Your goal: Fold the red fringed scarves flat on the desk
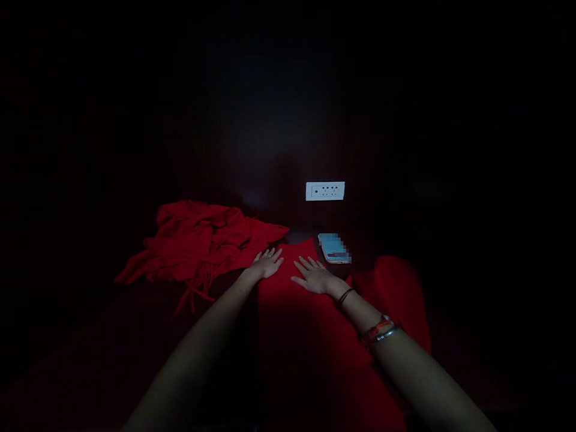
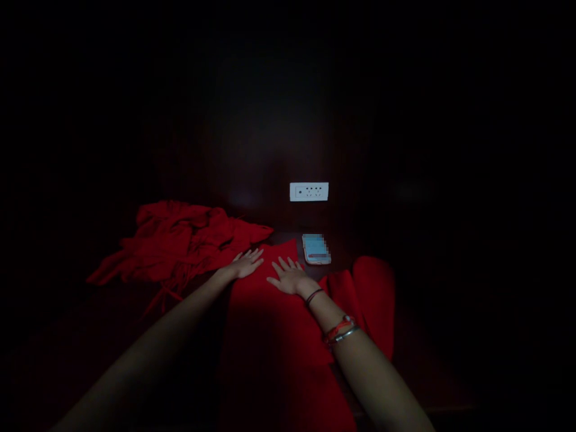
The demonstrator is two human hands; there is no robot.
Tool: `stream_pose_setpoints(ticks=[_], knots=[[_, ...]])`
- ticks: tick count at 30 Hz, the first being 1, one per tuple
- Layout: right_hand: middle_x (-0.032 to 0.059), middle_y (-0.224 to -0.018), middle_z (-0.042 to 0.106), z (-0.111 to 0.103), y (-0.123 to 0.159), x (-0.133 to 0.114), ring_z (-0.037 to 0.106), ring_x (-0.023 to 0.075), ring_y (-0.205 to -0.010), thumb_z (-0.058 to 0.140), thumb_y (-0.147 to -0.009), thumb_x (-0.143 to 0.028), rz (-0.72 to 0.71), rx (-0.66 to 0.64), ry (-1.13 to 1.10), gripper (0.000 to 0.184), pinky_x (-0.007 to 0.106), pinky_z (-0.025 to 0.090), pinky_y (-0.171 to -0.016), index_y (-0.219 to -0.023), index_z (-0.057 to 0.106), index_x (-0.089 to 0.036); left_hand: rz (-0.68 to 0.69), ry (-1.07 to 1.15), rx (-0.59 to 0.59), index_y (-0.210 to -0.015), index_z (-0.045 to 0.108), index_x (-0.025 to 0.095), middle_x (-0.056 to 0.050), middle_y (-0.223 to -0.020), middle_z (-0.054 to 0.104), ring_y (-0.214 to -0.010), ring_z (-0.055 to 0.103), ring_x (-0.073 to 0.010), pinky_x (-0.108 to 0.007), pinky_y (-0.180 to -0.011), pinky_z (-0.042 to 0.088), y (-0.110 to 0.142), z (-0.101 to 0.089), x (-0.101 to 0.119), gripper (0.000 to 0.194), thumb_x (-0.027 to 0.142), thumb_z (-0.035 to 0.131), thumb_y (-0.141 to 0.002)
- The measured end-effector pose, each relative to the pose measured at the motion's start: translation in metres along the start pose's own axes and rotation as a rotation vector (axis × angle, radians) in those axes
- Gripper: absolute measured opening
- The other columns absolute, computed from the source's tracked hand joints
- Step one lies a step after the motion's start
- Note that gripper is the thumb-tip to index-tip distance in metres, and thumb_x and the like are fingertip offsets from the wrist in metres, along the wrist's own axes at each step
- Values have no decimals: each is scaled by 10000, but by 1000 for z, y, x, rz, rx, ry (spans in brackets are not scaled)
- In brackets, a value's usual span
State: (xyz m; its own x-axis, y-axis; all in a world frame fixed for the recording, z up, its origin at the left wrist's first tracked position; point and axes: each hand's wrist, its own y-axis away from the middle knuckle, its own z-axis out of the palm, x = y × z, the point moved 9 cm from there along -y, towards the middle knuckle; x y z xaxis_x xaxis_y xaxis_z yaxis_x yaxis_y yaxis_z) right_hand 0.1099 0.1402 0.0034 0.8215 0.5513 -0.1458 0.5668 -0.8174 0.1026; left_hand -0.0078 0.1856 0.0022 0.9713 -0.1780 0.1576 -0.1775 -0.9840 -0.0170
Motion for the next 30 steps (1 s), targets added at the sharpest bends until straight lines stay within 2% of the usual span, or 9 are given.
stream_pose_setpoints(ticks=[4,7,10,13,16,19,21,24,30], knots=[[85,-1355,122,-3,-1,0,73,279,-1219,122,-736,-619,-7,77,3,744,415,100,-970,-1297,171,-134,9,99,180,-1261,258,137,-115,-1263,340,-1157,307,-204,-366,-950,203,5,-17,3,461,305,260,-832],[117,-1330,203,-12,2,-3,132,277,-1209,155,-754,-589,-39,188,22,718,416,120,-965,-1275,243,-103,31,433,293,-1217,341,112,-108,-1204,427,-1082,410,-189,-293,-915,287,-2,-37,4,466,257,395,-777],[131,-1308,253,-27,9,-10,169,261,-1201,223,-773,-538,-103,330,72,638,421,125,-962,-1246,310,-119,62,681,217,-1116,472,94,-103,-1153,481,-1047,445,-196,-273,-896,319,-22,-44,11,443,168,509,-681],[86,-1297,287,-40,18,-20,180,226,-1201,275,-794,-462,-208,434,112,508,419,124,-964,-1227,342,-203,100,746,188,-1036,544,104,-89,-1099,528,-1016,472,-201,-287,-887,334,-32,-49,18,398,124,525,-639],[51,-1289,303,-41,21,-25,193,215,-1198,281,-809,-416,-263,448,124,424,411,143,-960,-1200,372,-278,212,955,300,-1157,437,163,-46,-1210,429,-1096,394,-181,-298,-928,289,-24,-56,15,491,171,510,-672],[61,-1297,289,-33,16,-19,217,249,-1187,269,-803,-454,-211,385,105,435,422,187,-937,-1198,372,-304,242,1086,170,-1260,260,205,-43,-1270,345,-1101,389,-184,-315,-908,322,-19,-40,12,660,194,542,-663],[65,-1297,293,-25,12,-13,232,270,-1178,244,-799,-483,-167,319,90,451,441,199,-922,-1202,362,-318,128,975,90,-1280,200,179,-78,-1292,302,-1131,346,-205,-323,-917,311,-21,-26,6,768,173,591,-619],[61,-1302,287,-16,8,-8,221,280,-1181,220,-806,-468,-119,238,80,445,453,190,-917,-1212,340,-330,-16,619,184,-1272,206,88,-155,-1321,198,-1203,183,-241,-324,-967,216,-26,-28,0,842,116,643,-553],[47,-1343,191,-8,3,1,152,280,-1205,228,-801,-448,5,110,45,459,455,144,-930,-1246,255,-341,107,127,343,-1251,271,156,-132,-1346,116,-1219,115,-237,-374,-951,213,-9,-39,30,555,94,449,-728]])
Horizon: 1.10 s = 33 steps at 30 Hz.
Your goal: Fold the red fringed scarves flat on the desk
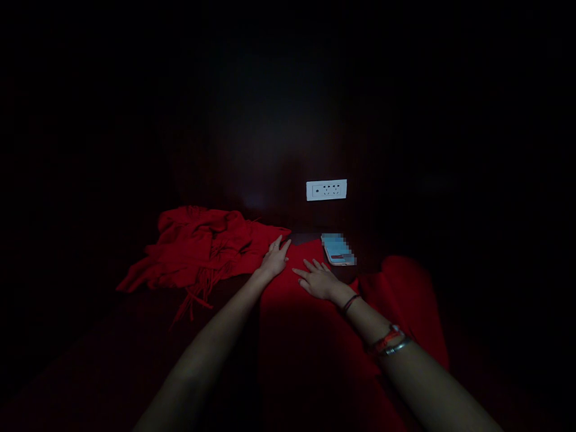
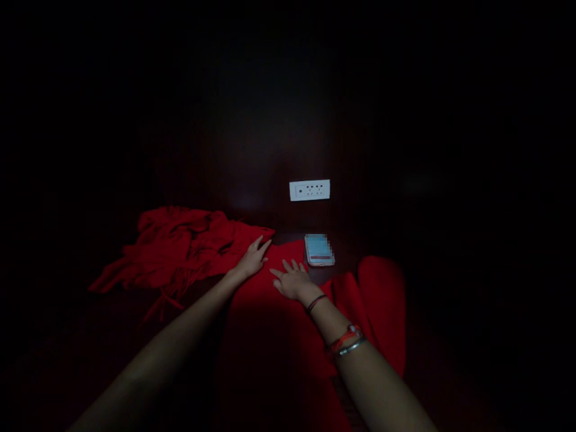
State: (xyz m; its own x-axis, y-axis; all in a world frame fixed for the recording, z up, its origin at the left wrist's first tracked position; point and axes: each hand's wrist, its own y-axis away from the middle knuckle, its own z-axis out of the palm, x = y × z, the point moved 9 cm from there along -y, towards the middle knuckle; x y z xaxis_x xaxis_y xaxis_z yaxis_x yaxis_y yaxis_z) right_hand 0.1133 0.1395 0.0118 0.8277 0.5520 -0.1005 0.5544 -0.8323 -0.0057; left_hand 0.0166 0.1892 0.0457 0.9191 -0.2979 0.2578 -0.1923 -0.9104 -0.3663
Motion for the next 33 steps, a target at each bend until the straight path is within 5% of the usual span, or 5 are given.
stream_pose_setpoints(ticks=[8,12,18,24,33], knots=[[20,-1364,108,6,-3,4,73,286,-1217,199,-782,-522,68,-97,-48,485,464,112,-935,-1247,207,-383,12,-43,-388,-1260,236,237,-65,-1343,156,-1219,98,-255,-529,-919,106,27,33,-12,452,376,234,-830],[34,-1354,151,2,0,1,106,282,-1215,205,-790,-508,37,-49,-55,473,471,141,-924,-1242,238,-373,-26,-31,-326,-1251,259,215,-68,-1344,157,-1219,111,-247,-501,-933,114,26,31,-15,453,361,256,-822],[71,-1274,334,-30,11,-18,238,226,-1180,279,-809,-373,-166,311,19,424,395,155,-956,-1182,416,-226,23,-64,142,-1066,477,136,-93,-1167,425,-1069,395,-175,-285,-914,288,40,-15,-7,362,106,332,-736],[76,-1222,412,-15,3,-22,354,186,-1113,266,-800,-252,-250,209,24,419,328,257,-925,-1173,429,-148,256,-54,-32,-983,532,188,-31,-974,532,-936,464,-146,-257,-837,363,39,-3,8,338,86,348,-719],[86,-1302,283,-7,-1,-13,237,214,-1180,222,-796,-332,-94,90,4,510,395,192,-944,-1262,274,-132,167,-96,-148,-1132,449,223,-41,-1146,461,-1060,398,-175,-326,-876,327,51,1,1,372,181,323,-784]])
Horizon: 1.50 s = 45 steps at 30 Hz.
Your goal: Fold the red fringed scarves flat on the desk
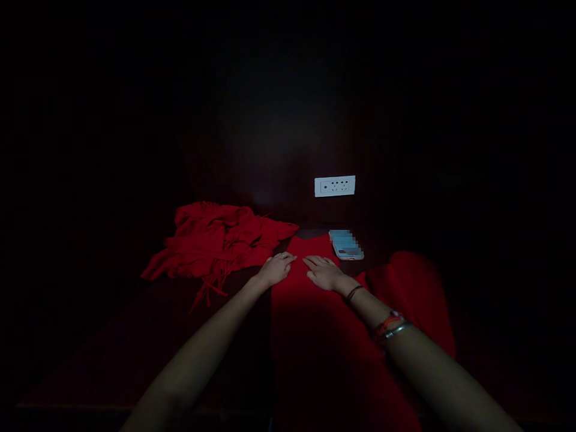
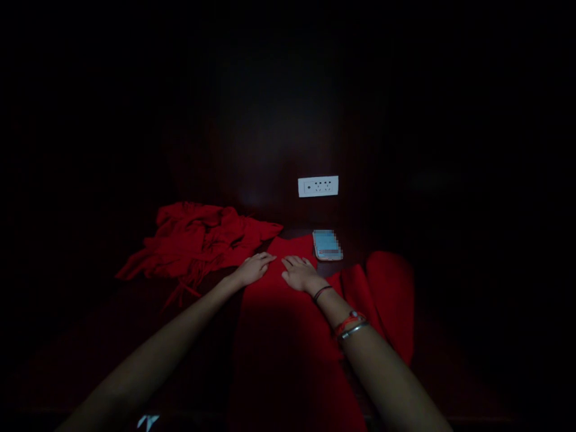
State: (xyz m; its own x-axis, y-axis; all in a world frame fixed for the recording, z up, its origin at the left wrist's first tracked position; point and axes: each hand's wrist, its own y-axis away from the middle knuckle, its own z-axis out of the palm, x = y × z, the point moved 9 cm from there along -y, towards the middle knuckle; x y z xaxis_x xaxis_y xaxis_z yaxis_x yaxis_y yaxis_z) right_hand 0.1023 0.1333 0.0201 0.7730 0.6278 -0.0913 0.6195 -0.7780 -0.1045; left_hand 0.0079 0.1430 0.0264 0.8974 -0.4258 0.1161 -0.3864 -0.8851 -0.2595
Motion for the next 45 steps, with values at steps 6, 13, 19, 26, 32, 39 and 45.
stream_pose_setpoints(ticks=[6,13,19,26,32,39,45], knots=[[72,-1305,283,2,-2,4,242,194,-1182,217,-811,-350,-15,40,-10,502,353,185,-958,-1257,286,-129,-7,159,151,-1191,380,181,-47,-1285,320,-1188,238,-150,-324,-969,201,33,-22,11,401,315,224,-846],[113,-1125,490,-47,32,13,423,168,-1045,266,-818,-355,0,235,-71,440,266,288,-899,-1103,471,-91,82,254,-49,-1237,310,194,-61,-1279,330,-1175,271,-160,-315,-975,164,52,-2,36,493,445,292,-813],[104,-1137,487,-46,82,43,468,199,-1003,349,-772,-471,135,-19,-20,488,282,356,-817,-1122,449,-147,125,299,-65,-1226,318,238,-28,-1277,337,-1175,270,-149,-327,-977,130,51,-5,25,440,423,269,-830],[72,-789,607,-56,106,36,552,147,-697,301,-808,-407,88,-78,37,367,222,375,-619,-822,569,-157,181,332,-7,-1207,356,211,-34,-1237,397,-1126,350,-149,-263,-939,234,48,-10,22,438,407,317,-817],[16,-706,581,-102,138,32,516,118,-611,328,-782,-455,54,-60,-109,351,208,360,-556,-766,547,-182,202,354,52,-1069,483,171,-40,-1099,522,-1027,448,-128,-225,-895,293,42,-16,19,326,320,327,-825],[73,-786,587,-99,129,73,532,150,-683,384,-785,-317,246,10,247,220,237,339,-583,-794,546,-168,194,299,63,-998,491,183,-34,-1065,540,-1002,465,-137,-265,-890,301,40,-13,17,248,278,346,-820],[118,-894,556,-100,103,61,508,196,-820,308,-799,-144,345,210,519,221,315,309,-710,-866,518,-122,252,247,149,-1102,408,179,-50,-1115,487,-1037,424,-155,-302,-912,279,47,-27,33,320,315,351,-819]])
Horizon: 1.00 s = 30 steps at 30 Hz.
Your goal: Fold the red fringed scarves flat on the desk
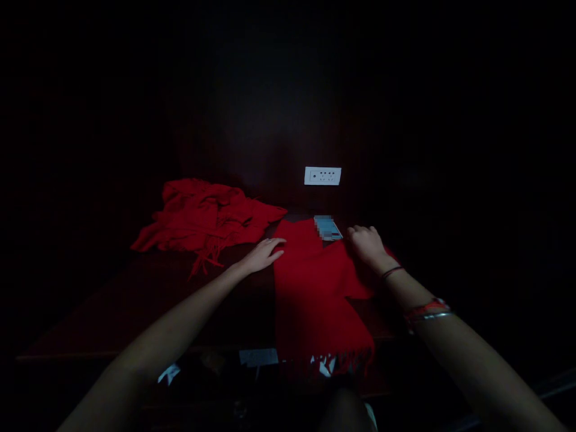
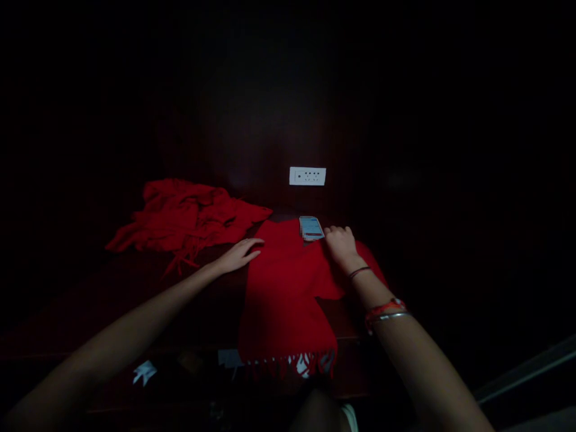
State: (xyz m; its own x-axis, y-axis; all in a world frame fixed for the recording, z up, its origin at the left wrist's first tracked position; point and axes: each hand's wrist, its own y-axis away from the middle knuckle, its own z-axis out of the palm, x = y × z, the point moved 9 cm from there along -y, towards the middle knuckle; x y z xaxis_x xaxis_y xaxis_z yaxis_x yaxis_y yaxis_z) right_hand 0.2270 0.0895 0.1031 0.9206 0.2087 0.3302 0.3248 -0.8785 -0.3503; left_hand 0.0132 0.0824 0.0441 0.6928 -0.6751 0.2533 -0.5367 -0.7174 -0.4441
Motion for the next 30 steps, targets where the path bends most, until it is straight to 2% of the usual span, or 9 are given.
stream_pose_setpoints(ticks=[4,7,9,12,15,19,22,25,30], knots=[[153,-969,526,20,-8,-12,475,219,-901,272,-802,-116,95,-35,-26,274,342,305,-742,-937,511,-115,79,5,-130,-1165,365,175,-65,-1141,457,-1053,406,-161,-285,-908,287,3,10,17,416,375,383,-800],[146,-1017,518,46,-9,-19,475,224,-917,286,-816,-205,145,-134,-170,288,331,337,-720,-1001,495,-134,82,-40,-180,-1164,381,182,-70,-1149,439,-1064,391,-170,-299,-911,280,4,16,19,404,375,366,-809],[129,-1056,510,58,-10,-25,478,215,-929,307,-816,-298,118,-160,-293,322,304,355,-707,-1052,468,-148,75,-55,-178,-1166,381,190,-66,-1147,437,-1064,387,-166,-299,-910,278,3,17,18,391,366,348,-819],[103,-1043,532,67,-10,-28,501,184,-903,368,-791,-341,52,-189,-418,338,251,362,-684,-1058,469,-160,64,-87,-173,-1172,375,196,-63,-1136,442,-1060,387,-164,-303,-909,277,3,17,18,388,365,336,-825],[80,-905,594,72,-7,-21,542,155,-792,401,-774,-274,23,-247,-466,226,214,356,-630,-901,549,-161,69,-160,-158,-1173,378,208,-61,-1126,440,-1053,388,-174,-326,-924,253,4,15,23,381,363,330,-827],[60,-808,612,65,-4,-12,549,120,-711,353,-794,-237,-11,-186,-556,216,180,344,-593,-805,556,-164,73,-195,-165,-1158,404,214,-67,-1138,403,-1043,389,-176,-309,-925,254,6,12,28,367,357,317,-832],[63,-802,612,66,-3,-11,552,118,-693,354,-797,-252,-37,-168,-516,211,178,336,-567,-812,545,-166,50,-94,-318,-1210,336,235,-61,-1195,351,-1069,374,-170,-282,-918,268,11,18,26,417,400,302,-828],[69,-827,609,69,-2,-10,557,138,-711,337,-810,-289,-72,-155,-381,233,194,327,-548,-869,531,-174,-10,-15,-475,-1267,214,264,-60,-1305,211,-1165,251,-221,-325,-942,228,18,24,20,580,511,364,-764],[67,-900,594,63,-1,-5,556,152,-739,255,-845,-328,-132,-69,-164,302,219,321,-551,-1023,458,-191,-66,14,-598,-1292,118,263,-76,-1360,60,-1217,60,-280,-387,-963,147,23,28,18,799,604,450,-651]])
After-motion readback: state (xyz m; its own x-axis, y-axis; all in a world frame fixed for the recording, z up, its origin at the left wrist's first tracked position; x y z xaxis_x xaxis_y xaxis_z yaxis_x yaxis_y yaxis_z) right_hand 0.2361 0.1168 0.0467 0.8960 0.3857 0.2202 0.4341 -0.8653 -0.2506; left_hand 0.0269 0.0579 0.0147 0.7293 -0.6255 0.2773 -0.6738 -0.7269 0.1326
